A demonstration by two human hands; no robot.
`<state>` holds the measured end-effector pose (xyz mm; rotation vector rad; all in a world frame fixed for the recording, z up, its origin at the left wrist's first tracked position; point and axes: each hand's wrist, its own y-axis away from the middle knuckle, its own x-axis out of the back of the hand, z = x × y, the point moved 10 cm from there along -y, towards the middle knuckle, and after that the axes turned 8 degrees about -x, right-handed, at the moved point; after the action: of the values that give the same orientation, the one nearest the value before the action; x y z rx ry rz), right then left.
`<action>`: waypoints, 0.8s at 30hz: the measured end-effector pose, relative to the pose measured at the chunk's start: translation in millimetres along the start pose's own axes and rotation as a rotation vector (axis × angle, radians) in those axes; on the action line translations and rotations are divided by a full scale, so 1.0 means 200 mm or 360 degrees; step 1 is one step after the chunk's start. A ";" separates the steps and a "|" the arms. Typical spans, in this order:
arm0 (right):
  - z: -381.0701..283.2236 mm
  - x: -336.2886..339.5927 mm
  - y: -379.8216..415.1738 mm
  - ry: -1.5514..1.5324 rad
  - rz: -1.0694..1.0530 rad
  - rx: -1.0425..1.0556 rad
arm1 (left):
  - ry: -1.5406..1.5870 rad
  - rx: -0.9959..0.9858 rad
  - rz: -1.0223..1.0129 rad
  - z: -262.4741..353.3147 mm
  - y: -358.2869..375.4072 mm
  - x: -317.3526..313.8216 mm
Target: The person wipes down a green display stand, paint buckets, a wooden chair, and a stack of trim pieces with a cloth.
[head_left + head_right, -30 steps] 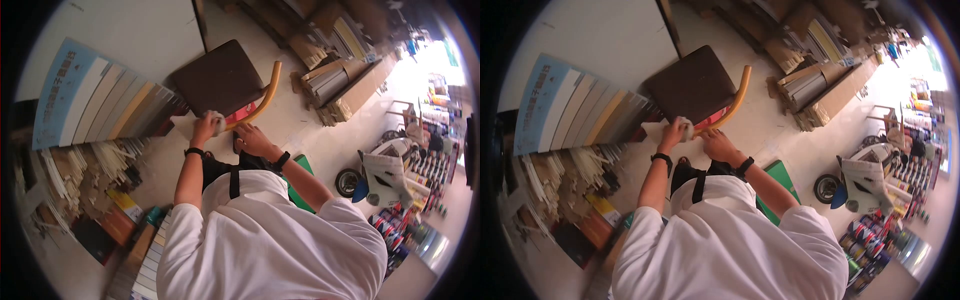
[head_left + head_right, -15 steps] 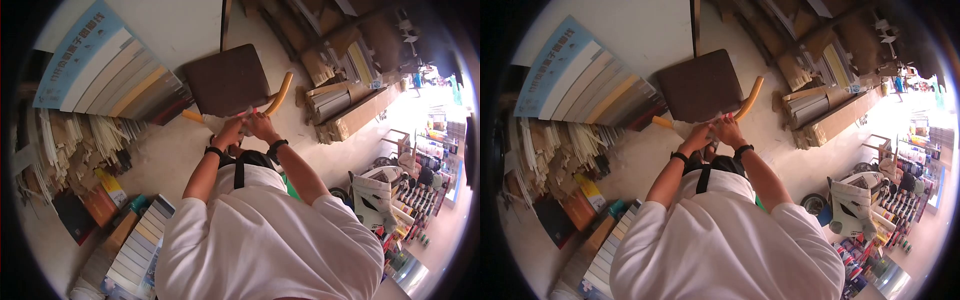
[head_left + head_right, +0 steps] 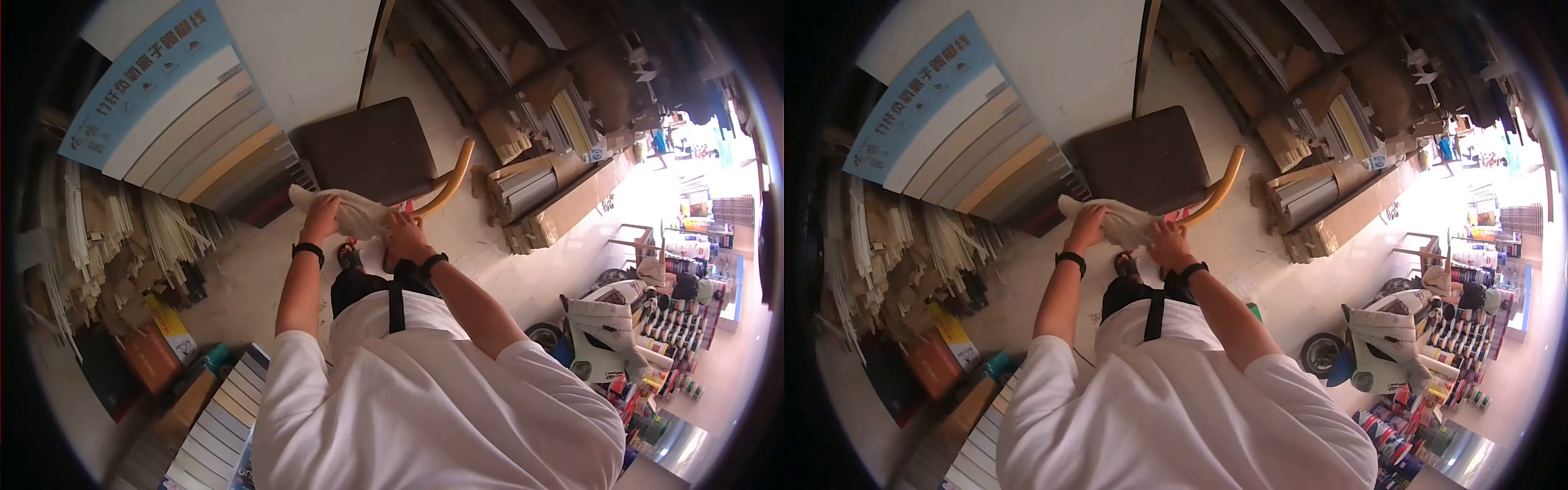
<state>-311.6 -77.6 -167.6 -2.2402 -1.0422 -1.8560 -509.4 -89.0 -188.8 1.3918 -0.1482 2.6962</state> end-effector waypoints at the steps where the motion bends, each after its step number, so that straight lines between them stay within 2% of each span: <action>1: -0.06 -0.01 0.02 0.0063 0.0012 0.0060 | -0.0093 0.0072 0.0048 -0.03 0.01 0.02; 4: -0.14 0.01 0.06 0.0195 0.0194 0.0204 | -0.0291 0.0219 0.0195 0.00 0.05 0.09; 6: -0.10 0.02 0.03 -0.0012 0.0086 0.0186 | -0.0352 0.0215 0.0286 0.00 0.06 0.05; 9: 0.02 0.02 -0.04 -0.0435 -0.0008 0.0058 | -0.0061 0.0255 0.0425 -0.06 0.10 0.01; 10: 0.10 0.00 -0.06 -0.0589 -0.0036 -0.0002 | 0.0160 0.0429 0.0240 -0.14 0.09 -0.05; 14: 0.23 0.15 0.02 -0.0682 0.0317 0.0175 | -0.0650 0.0635 0.0415 0.06 0.09 0.15; 17: 0.29 0.14 0.05 -0.0462 0.0354 0.0388 | -0.0541 0.0852 0.0284 0.09 0.01 0.07; 20: 0.37 0.20 0.06 -0.0138 0.0139 0.0385 | -0.0280 0.0763 0.0035 0.12 -0.13 -0.15; 23: 0.63 0.36 0.06 -0.0267 0.0304 0.0105 | -0.0235 0.0293 0.0400 0.39 -0.28 -0.17; 24: 0.79 0.33 0.03 -0.0379 0.0344 -0.0055 | -0.0021 0.0186 0.0395 0.47 -0.33 -0.22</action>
<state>-170.7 17.4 -150.5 -2.5258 -0.7592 -1.5640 -399.6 -37.9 -168.4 1.5160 -0.1778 2.9395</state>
